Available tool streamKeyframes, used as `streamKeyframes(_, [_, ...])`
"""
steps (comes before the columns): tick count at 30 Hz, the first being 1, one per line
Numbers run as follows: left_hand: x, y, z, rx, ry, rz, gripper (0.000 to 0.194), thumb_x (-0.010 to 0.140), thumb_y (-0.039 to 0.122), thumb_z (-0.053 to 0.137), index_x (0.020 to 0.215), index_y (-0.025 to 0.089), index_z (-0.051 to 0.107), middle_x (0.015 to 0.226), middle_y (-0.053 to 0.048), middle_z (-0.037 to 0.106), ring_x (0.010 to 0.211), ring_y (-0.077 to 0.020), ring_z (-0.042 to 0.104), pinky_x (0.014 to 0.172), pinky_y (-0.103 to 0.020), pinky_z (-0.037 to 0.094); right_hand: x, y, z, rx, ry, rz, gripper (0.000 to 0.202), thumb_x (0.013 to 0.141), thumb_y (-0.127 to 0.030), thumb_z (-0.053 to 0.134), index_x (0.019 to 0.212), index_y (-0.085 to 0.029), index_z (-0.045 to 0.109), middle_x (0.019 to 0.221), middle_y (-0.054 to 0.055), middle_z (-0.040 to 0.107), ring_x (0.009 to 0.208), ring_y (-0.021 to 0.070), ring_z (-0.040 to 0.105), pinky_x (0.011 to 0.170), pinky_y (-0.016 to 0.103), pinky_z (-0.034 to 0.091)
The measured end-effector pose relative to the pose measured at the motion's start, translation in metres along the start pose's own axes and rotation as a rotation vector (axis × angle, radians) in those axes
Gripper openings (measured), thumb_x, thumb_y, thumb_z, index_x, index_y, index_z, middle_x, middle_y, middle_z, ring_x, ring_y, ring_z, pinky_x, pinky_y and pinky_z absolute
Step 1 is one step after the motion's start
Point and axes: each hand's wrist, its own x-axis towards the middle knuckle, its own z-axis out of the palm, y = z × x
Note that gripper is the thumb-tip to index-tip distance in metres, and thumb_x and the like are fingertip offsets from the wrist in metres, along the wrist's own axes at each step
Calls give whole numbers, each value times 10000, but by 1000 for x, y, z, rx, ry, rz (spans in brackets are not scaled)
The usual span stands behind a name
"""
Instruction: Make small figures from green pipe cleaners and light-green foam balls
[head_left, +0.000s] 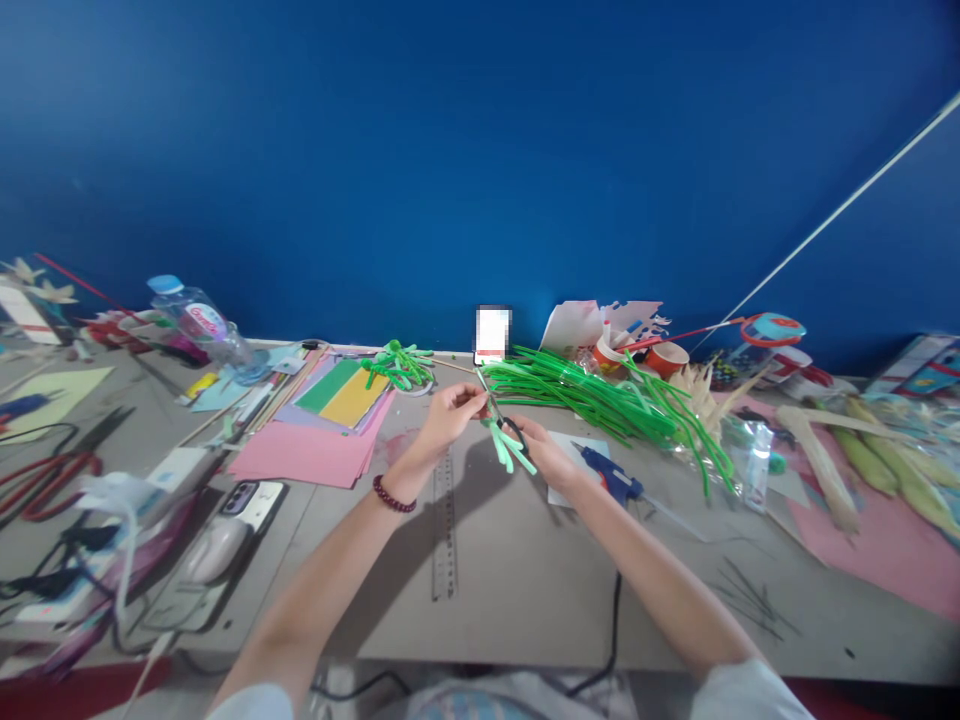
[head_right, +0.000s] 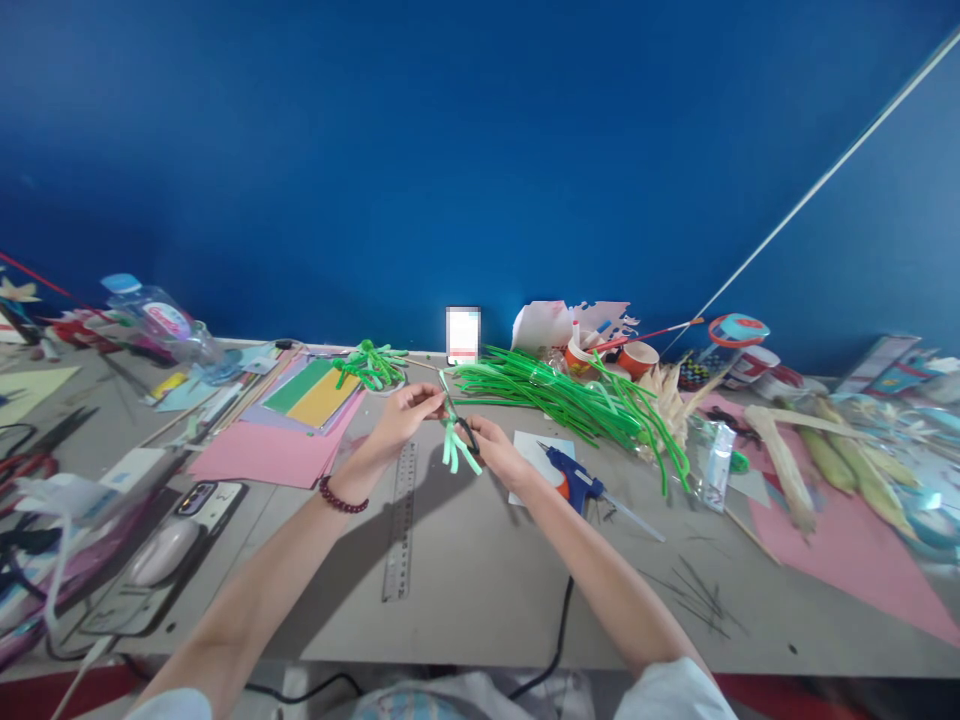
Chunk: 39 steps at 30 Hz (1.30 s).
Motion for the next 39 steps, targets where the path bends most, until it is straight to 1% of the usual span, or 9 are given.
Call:
streamKeyframes(4, [1,0,-1,0,-9,0,190,679,297,703,695,126,622,636,-20,608,592,-118,580,634,-273,487,0,2,-1,56,-28,18,424,729,-612,571,709,-208,443,554,-68,362,492,89,300,487,232,234])
streamKeyframes(10, [2,-1,-2,16,-64,-6,177,675,295,702,693,135,630,640,-20,609,580,-120,577,606,-266,479,0,4,-1,79,-40,14,452,729,-647,555,731,-208,446,579,-62,367,486,83,282,454,226,180])
streamKeyframes(15, [2,1,-2,12,-52,-8,167,679,282,699,680,133,624,633,-21,606,584,-122,578,614,-272,476,-1,2,0,36,-28,-27,453,738,-645,546,712,-201,458,582,-47,419,497,86,311,460,225,239])
streamKeyframes(21, [0,1,-2,11,-39,-4,171,683,279,700,686,125,625,627,-24,605,582,-124,576,605,-270,465,1,4,-2,13,-14,-30,418,749,-614,558,746,-199,505,584,-39,458,513,100,374,483,232,291])
streamKeyframes(25, [-1,3,-2,23,-74,-1,162,691,273,694,687,124,632,626,-26,604,576,-122,571,581,-257,450,2,9,-4,67,-59,9,453,766,-651,509,734,-199,492,582,-26,473,476,96,349,460,237,257])
streamKeyframes(28, [-1,4,-2,29,-79,-5,161,685,277,699,684,129,635,621,-29,607,575,-125,571,579,-258,452,1,9,-3,73,-61,18,457,757,-661,514,741,-205,491,567,-35,442,466,94,320,456,240,232])
streamKeyframes(31, [0,3,-2,30,-71,-19,179,675,294,707,677,132,630,615,-30,609,579,-128,572,593,-266,463,1,7,-2,71,-65,-10,444,746,-649,537,732,-209,479,569,-44,435,474,94,327,468,239,241])
streamKeyframes(36, [0,2,-2,31,-45,-7,186,680,303,700,676,133,628,623,-29,609,586,-128,574,602,-273,462,1,5,-1,47,-26,-19,443,737,-637,557,734,-200,487,580,-32,473,500,102,376,480,237,270])
streamKeyframes(39, [0,2,-2,28,-59,5,178,686,299,695,677,132,633,628,-27,609,581,-125,569,598,-271,456,1,7,-1,46,-39,-16,462,746,-664,519,730,-202,491,589,-22,484,501,110,391,480,245,285])
